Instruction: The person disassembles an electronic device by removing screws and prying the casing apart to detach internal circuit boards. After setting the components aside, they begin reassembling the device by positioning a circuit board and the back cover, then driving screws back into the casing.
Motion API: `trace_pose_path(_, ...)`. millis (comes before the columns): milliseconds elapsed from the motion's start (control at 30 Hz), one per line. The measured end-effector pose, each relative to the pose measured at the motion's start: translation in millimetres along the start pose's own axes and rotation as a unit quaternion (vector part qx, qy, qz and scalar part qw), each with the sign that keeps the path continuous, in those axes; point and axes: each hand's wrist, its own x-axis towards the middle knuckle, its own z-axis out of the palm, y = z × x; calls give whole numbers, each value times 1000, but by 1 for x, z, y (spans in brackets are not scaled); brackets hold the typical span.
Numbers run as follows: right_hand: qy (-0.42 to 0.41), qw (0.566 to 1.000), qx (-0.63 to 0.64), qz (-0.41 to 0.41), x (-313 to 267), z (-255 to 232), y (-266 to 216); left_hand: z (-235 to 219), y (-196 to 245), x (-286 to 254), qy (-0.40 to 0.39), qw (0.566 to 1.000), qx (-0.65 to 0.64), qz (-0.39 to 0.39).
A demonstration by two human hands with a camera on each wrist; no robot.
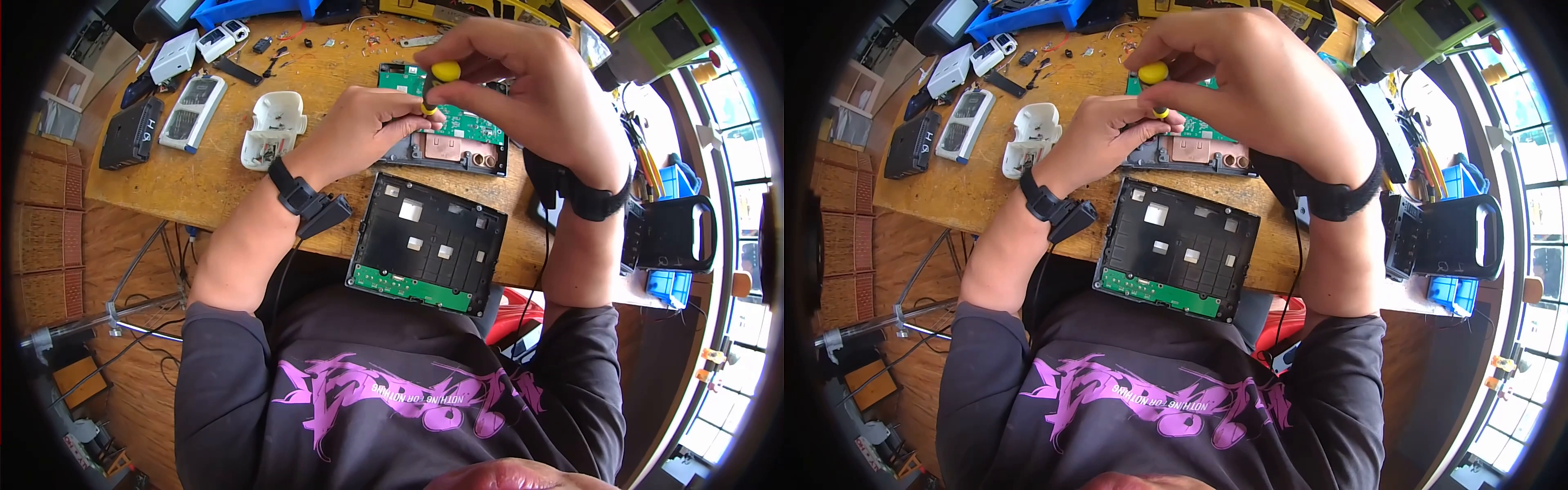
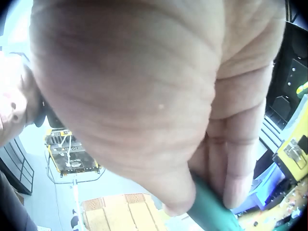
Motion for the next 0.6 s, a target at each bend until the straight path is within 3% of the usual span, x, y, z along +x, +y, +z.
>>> trace_pose_path(33,1,1000,0,0,2,2,-5,-1,0,0,-5,1000,8,-1)
trace_pose_path(100,91,985,-146,-10,4,5,-20,-1,2,-1,-10,1000,18,-1)
trace_pose_path(233,99,993,-54,-42,-1,-1,-23,1,-2,0,-13,1000,10,10)
trace_pose_path(300,39,994,-45,-95,-2,1,-4,2,-2,0,-14,1000,7,16)
trace_pose_path(367,12,996,-21,-89,-1,0,12,0,1,2,-17,1000,17,10)
trace_pose_path(433,-11,999,39,-8,-1,0,13,0,1,1,-16,1000,14,5)
trace_pose_path(467,-11,999,39,-8,0,2,11,1,1,1,-15,1000,10,0)
trace_pose_path(533,127,992,1,-17,4,8,3,0,1,0,-18,1000,14,-1)
trace_pose_path(600,97,993,-70,17,5,2,-9,1,1,0,-23,1000,18,-2)
